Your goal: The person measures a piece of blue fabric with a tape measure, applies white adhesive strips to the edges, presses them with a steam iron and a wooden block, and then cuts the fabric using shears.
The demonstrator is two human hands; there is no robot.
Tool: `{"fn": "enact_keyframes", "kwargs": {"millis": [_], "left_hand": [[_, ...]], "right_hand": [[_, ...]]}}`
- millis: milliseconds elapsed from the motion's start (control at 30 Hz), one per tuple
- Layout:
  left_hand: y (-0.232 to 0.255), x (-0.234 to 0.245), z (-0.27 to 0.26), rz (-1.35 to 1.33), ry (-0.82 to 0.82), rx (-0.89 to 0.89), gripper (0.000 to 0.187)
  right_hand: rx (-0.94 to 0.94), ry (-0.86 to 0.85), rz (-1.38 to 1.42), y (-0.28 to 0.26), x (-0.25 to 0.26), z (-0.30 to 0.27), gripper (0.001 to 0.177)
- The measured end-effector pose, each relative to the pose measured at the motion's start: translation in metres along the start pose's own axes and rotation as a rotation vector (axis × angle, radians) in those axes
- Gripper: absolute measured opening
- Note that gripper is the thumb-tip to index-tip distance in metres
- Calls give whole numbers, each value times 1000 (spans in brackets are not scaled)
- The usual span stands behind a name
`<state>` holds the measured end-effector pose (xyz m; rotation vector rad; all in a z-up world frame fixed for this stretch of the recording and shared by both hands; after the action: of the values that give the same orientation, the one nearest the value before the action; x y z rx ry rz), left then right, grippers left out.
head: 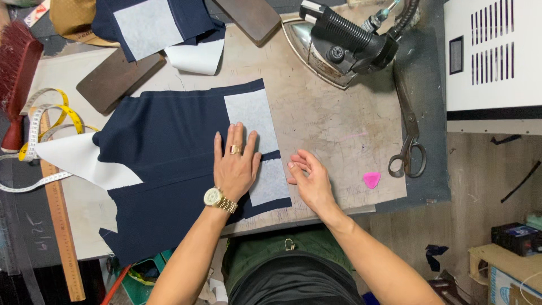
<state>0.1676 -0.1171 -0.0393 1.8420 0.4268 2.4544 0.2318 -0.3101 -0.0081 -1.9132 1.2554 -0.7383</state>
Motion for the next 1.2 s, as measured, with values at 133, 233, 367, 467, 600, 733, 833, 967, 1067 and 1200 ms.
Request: {"fn": "enact_keyframes", "kwargs": {"millis": [133, 233, 367, 467, 600, 733, 833, 967, 1067, 1200], "left_hand": [[8, -4, -3, -3, 28, -30, 50], [13, -4, -10, -26, -30, -20, 50], [12, -2, -14, -107, 77, 12, 35], [15, -1, -21, -122, 93, 43, 23], [18, -13, -31, -52, -119, 49, 23], [20, 7, -15, -304, -254, 300, 19], [14, 14, -1, -480, -319, 375, 21], [15, 27, 14, -626, -477, 555, 29], [8, 20, 7, -560, -497, 554, 25], [-2, 15, -2, -519, -491, 586, 25]], "right_hand": [[27, 17, -29, 7, -4, -2, 58], [23, 3, -3, 19, -7, -3, 59], [87, -26, 5, 33, -12, 1, 55], [145, -11, -22, 41, -12, 8, 52], [177, 31, 37, 50, -14, 10, 52], [207, 14, 15, 48, -19, 6, 62], [233, -18, -46, 40, -25, -3, 61], [757, 24, -548, 23, -32, -20, 31], [881, -4, -590, 21, -34, -27, 23], [908, -34, -545, 25, -32, -29, 20]]}}
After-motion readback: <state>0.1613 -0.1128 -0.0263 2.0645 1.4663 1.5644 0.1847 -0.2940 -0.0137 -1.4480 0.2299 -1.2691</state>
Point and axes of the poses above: each hand's wrist, its own z-axis towards the middle knuckle, its own x-axis out of the back of the hand, y = z × x, the point moved 1 cm from there along z, towards the middle knuckle, and after that the axes turned 1 degree about z, right-handed, at the moved point
